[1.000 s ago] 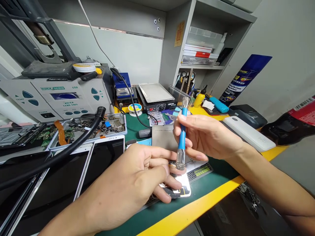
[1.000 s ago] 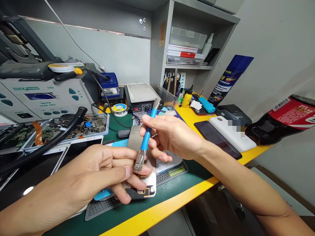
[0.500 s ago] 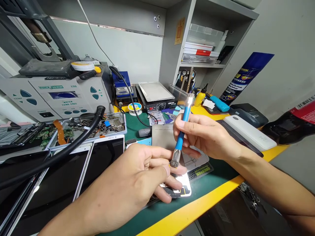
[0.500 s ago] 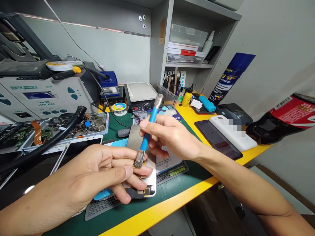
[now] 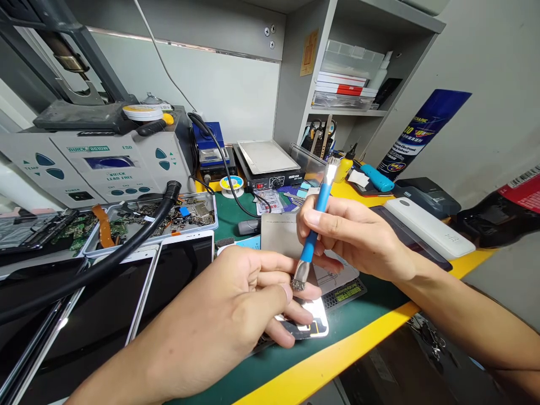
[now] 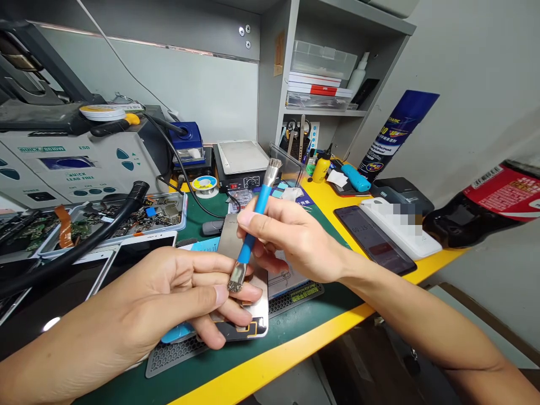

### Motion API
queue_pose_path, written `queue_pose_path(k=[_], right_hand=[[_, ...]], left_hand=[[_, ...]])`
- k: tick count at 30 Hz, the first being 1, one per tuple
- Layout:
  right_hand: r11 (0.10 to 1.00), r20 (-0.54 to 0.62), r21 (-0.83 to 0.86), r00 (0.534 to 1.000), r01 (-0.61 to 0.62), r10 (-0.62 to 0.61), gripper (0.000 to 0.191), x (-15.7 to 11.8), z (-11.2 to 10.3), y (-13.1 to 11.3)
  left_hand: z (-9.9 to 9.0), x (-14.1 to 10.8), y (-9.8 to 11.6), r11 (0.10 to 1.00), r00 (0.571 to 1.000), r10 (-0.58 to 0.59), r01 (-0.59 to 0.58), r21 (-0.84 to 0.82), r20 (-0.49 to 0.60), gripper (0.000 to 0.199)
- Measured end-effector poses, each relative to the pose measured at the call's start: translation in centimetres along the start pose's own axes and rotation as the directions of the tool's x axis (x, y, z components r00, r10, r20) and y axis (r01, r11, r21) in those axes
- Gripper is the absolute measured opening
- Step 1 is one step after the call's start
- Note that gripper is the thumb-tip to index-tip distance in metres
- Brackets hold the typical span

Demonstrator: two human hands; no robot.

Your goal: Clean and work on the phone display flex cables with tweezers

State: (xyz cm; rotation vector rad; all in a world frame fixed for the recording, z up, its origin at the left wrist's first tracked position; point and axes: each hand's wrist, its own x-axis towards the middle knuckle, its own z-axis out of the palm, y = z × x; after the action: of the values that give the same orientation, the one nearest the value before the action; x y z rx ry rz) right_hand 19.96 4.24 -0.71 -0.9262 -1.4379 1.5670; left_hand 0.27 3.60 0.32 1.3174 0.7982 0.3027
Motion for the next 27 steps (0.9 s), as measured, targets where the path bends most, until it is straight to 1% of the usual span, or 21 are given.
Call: queue_pose_path(k=[3,7,13,17,18,19,24,27], right_hand=[[1.000,-0.010,-0.020,1.000,0.024,-0.024,0.023,-0.13,0.00,-0.02],[1.000,-0.002,-0.020,1.000,0.019,-0.019,0.023,-0.23,0.03,0.00],[0.999,-0.014,-0.006,0.999,0.046,-0.046,0.022,0.04,0.23,-0.02],[0.999,-0.025,-0.008,0.999,0.040,-0.040,0.022,0.03,0.26,0.06],[0.999,-0.032,-0.012,0.999,0.042,-0.043,0.023,0.01,0.23,0.07],[0.999,-0.036,-0.012,0.998,0.049,-0.049,0.023,-0.01,0.20,0.08],[0.999,-0.009,-0.007,0.999,0.046,-0.046,0.022,0.04,0.11,0.03],[0.999,-0.024,-0.025,0.999,0.043,-0.044,0.023,0.08,0.12,-0.04]], left_hand=[[0.05,0.03,-0.26,1.000,1.000,-0.014,0.014,-0.014,-0.010,0.020],[0.04,0.16,-0.49,1.000,1.000,0.027,-0.027,-0.004,0.012,0.021],[-0.22,0.15,-0.85,1.000,0.999,0.028,-0.028,0.004,0.037,0.021],[-0.25,0.02,-0.75,0.999,0.999,0.037,-0.038,0.007,0.016,0.023],[-0.24,0.00,-0.70,1.000,0.999,0.012,-0.012,-0.006,0.042,0.022],[-0.23,-0.01,-0.65,1.000,1.000,0.015,-0.015,0.000,0.016,0.024],[-0.09,-0.05,-0.45,1.000,1.000,0.012,-0.012,0.009,0.011,0.020],[-0.08,-0.01,-0.43,1.000,1.000,0.001,-0.001,0.007,0.002,0.020]])
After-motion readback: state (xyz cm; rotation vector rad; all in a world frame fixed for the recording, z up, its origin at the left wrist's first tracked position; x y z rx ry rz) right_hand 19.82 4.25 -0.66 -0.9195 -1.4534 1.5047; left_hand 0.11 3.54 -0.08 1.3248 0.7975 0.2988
